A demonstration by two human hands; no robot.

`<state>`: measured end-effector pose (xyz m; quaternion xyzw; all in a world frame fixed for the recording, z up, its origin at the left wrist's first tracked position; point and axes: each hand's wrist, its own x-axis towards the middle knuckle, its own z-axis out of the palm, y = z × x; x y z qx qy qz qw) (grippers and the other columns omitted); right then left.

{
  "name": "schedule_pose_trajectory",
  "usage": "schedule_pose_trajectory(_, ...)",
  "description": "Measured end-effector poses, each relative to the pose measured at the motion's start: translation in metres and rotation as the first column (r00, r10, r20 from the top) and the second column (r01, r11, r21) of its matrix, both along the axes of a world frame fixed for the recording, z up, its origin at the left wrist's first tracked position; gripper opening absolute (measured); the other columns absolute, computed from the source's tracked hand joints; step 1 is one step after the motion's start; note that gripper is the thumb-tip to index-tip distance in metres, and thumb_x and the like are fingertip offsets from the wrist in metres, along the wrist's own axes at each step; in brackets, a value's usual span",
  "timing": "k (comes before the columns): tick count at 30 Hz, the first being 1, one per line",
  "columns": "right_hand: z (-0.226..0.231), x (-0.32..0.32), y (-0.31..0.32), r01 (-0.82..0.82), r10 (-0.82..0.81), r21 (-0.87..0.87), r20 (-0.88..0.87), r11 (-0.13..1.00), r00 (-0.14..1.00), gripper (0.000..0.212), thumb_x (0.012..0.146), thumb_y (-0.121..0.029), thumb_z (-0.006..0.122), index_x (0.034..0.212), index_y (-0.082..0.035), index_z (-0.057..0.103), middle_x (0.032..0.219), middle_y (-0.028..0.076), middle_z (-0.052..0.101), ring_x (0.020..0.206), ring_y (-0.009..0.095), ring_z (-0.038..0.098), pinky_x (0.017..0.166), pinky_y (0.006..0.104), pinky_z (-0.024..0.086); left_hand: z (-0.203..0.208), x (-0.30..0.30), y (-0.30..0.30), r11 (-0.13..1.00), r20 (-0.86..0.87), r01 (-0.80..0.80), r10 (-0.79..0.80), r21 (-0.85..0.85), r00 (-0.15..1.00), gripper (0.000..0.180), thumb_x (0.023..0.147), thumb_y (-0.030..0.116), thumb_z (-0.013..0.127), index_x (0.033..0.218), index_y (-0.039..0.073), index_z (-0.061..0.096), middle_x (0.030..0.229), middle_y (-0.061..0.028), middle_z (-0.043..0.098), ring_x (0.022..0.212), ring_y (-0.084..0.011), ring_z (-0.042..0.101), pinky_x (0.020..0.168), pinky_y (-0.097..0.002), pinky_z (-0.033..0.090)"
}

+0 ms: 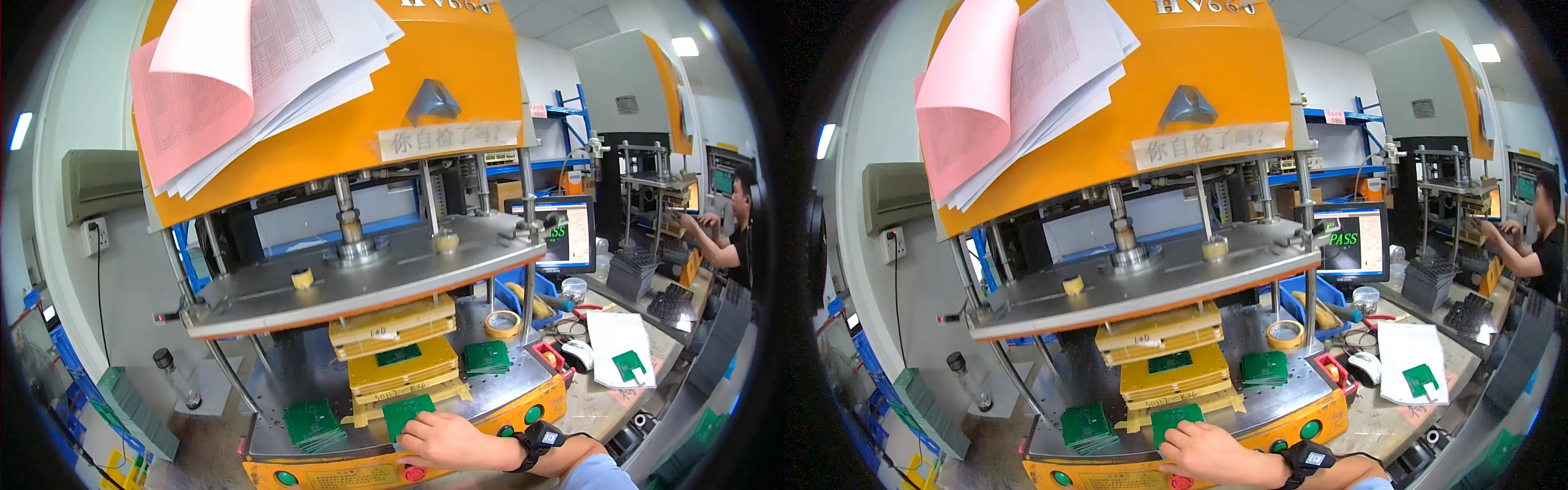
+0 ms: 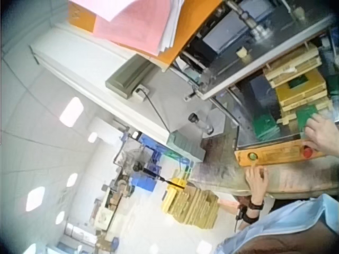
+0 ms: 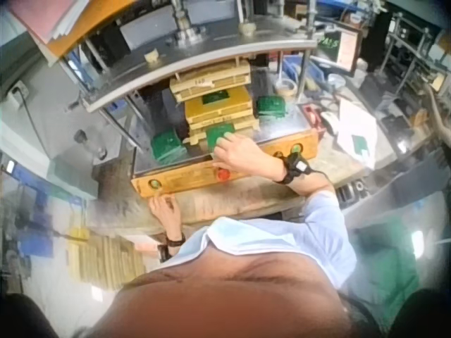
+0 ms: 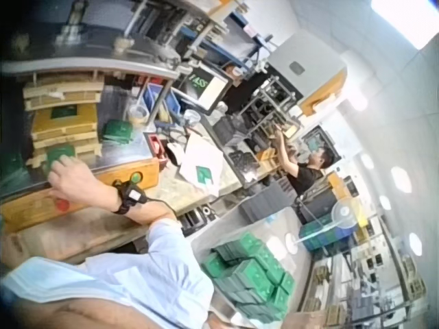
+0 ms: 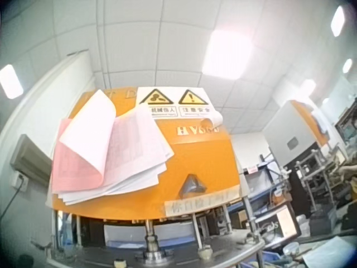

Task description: Operating a press machine to test or process green electronic circuit boards.

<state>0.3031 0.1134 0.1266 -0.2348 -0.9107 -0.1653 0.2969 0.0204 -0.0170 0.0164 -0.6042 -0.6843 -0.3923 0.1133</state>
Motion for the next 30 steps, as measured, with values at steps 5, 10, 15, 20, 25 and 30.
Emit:
schedule_pose_trajectory(5, 0.0018, -0.0025, -0.0011, 0.016, -0.016, -0.014, -0.005, 1.0, 1.0, 0.031, 0.083, -0.037, 0.072, 0.092, -0.009, 0.062, 0.087, 0.001, 0.057, 0.081, 0.019, 0.059, 0.069, 0.0286, 0.05, -0.005, -0.0052, 0.0065, 0.979, 0.041, 0.192, -0.19, -0.069, 0.981, 0.018, 0.093, 0.021, 0.061, 0.09, 0.003, 0.064, 0.093, -0.0177, 0.065, 0.091, -0.039, 0.058, 0.087, -0.0492, 0.044)
schedule_pose_trajectory(10, 0.0013, -0.0062, -0.0036, 0.037, -0.038, -0.021, -0.016, 0.999, 0.999, 0.03, 0.084, -0.036, 0.071, 0.091, -0.009, 0.06, 0.09, 0.003, 0.056, 0.083, 0.019, 0.058, 0.069, 0.0291, 0.05, -0.0033, -0.0073, 0.0073, 0.981, 0.037, 0.191, -0.19, -0.041, 0.981, 0.018, 0.092, 0.02, 0.06, 0.089, 0.003, 0.065, 0.089, -0.0178, 0.065, 0.086, -0.0389, 0.059, 0.081, -0.0488, 0.046)
schedule_pose_trajectory(15, 0.0055, -0.008, -0.0082, 0.031, -0.031, 0.005, -0.073, 0.999, 0.997, 0.029, 0.08, -0.035, 0.072, 0.079, -0.012, 0.055, 0.082, 0.006, 0.051, 0.08, 0.023, 0.054, 0.068, 0.0335, 0.046, -0.0031, -0.0088, 0.0076, 0.976, 0.056, 0.208, -0.204, -0.072, 0.977, 0.019, 0.093, 0.021, 0.059, 0.09, 0.003, 0.065, 0.092, -0.0193, 0.064, 0.09, -0.0396, 0.058, 0.082, -0.0488, 0.045)
schedule_pose_trajectory(20, 0.0046, -0.0078, -0.008, 0.032, -0.031, 0.009, -0.071, 0.999, 0.997, 0.03, 0.079, -0.035, 0.072, 0.079, -0.011, 0.054, 0.082, 0.006, 0.051, 0.08, 0.023, 0.054, 0.068, 0.0336, 0.046, -0.0021, -0.0055, 0.0073, 0.973, 0.091, 0.216, -0.208, -0.082, 0.974, 0.021, 0.095, 0.023, 0.058, 0.092, 0.002, 0.064, 0.094, -0.0201, 0.063, 0.092, -0.0403, 0.057, 0.083, -0.0492, 0.045)
schedule_pose_trajectory(25, 0.005, -0.0072, -0.0093, 0.04, -0.038, 0.016, -0.075, 0.999, 0.996, 0.03, 0.079, -0.036, 0.072, 0.079, -0.011, 0.055, 0.081, 0.006, 0.05, 0.08, 0.023, 0.054, 0.068, 0.0335, 0.046, -0.001, -0.0041, 0.0062, 0.974, 0.095, 0.206, -0.197, -0.095, 0.976, 0.022, 0.095, 0.023, 0.058, 0.092, 0.002, 0.064, 0.094, -0.0203, 0.063, 0.092, -0.0405, 0.057, 0.083, -0.0492, 0.045)
schedule_pose_trajectory(30, -0.0012, -0.0066, -0.0044, 0.038, -0.038, -0.013, -0.029, 0.999, 0.999, 0.031, 0.082, -0.038, 0.071, 0.087, -0.01, 0.059, 0.086, 0.004, 0.054, 0.083, 0.022, 0.057, 0.071, 0.0329, 0.048, -0.0055, -0.0068, 0.004, 0.974, 0.099, 0.201, -0.192, -0.101, 0.976, 0.022, 0.096, 0.024, 0.059, 0.093, 0.002, 0.064, 0.094, -0.0205, 0.063, 0.091, -0.0404, 0.057, 0.082, -0.0488, 0.046)
